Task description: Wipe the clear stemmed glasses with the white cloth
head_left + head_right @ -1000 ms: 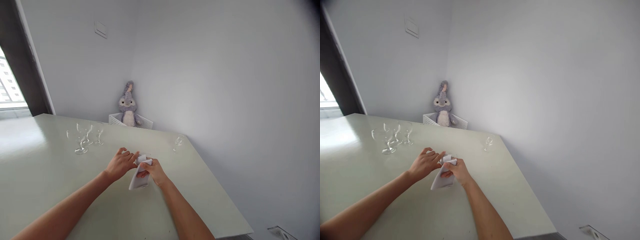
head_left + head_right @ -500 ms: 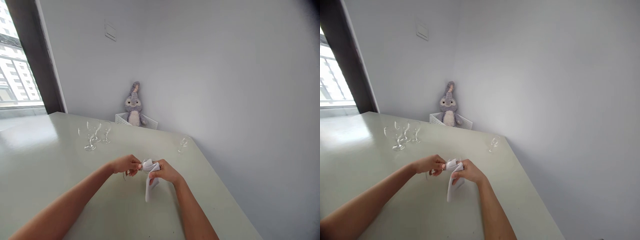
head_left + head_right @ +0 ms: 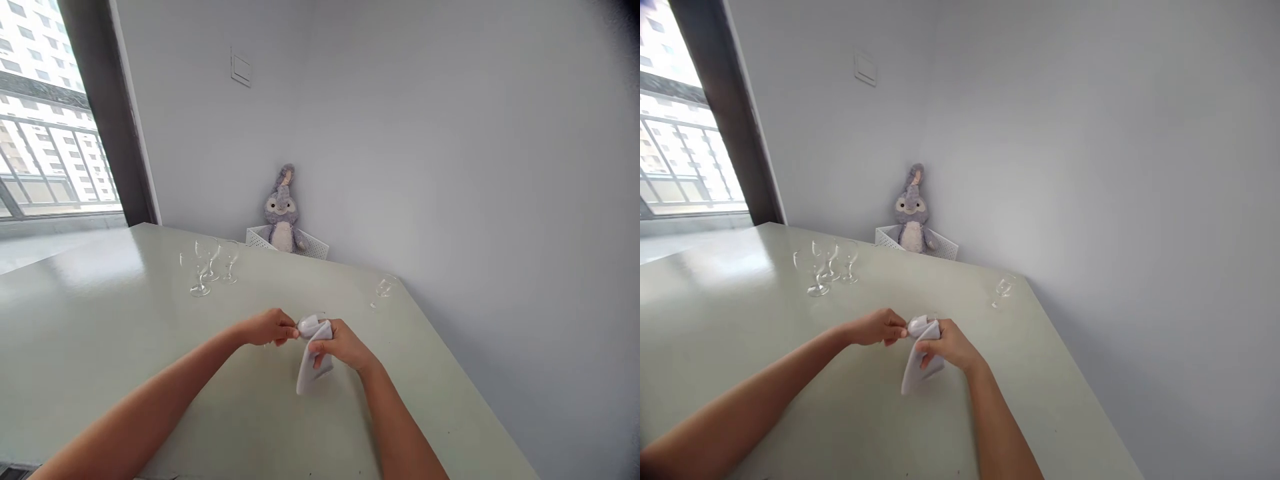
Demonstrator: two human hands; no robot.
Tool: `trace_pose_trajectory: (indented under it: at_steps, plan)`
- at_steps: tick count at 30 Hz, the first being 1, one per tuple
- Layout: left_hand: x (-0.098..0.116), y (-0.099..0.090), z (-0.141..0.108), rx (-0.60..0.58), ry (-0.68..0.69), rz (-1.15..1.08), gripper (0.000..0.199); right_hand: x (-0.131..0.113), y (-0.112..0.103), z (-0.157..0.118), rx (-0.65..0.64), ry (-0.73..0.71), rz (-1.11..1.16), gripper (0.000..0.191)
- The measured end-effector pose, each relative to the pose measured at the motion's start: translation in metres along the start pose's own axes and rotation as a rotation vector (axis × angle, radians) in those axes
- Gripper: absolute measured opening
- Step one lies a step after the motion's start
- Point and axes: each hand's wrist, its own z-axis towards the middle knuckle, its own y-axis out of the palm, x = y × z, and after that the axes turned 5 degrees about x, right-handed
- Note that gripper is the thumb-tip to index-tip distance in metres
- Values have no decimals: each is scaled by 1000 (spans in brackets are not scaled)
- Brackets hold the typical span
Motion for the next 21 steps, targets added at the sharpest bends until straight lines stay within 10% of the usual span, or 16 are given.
trace_pose_trajectory:
  at_steps: [3, 10, 18, 21]
  plan:
    - [-1, 2, 1, -222, -41, -258, 58, -8, -7, -5, -92, -5, -48, 28]
    - [-7, 18, 9, 505, 132, 478, 37, 18, -4, 18, 296, -23, 191, 36]
    - [-15, -2, 6, -92, -109, -296, 43, 0, -6, 5, 77, -253, -350, 13]
    - [-14, -8, 4, -88, -154, -474, 44, 0, -15, 6, 145, -363, -399, 16]
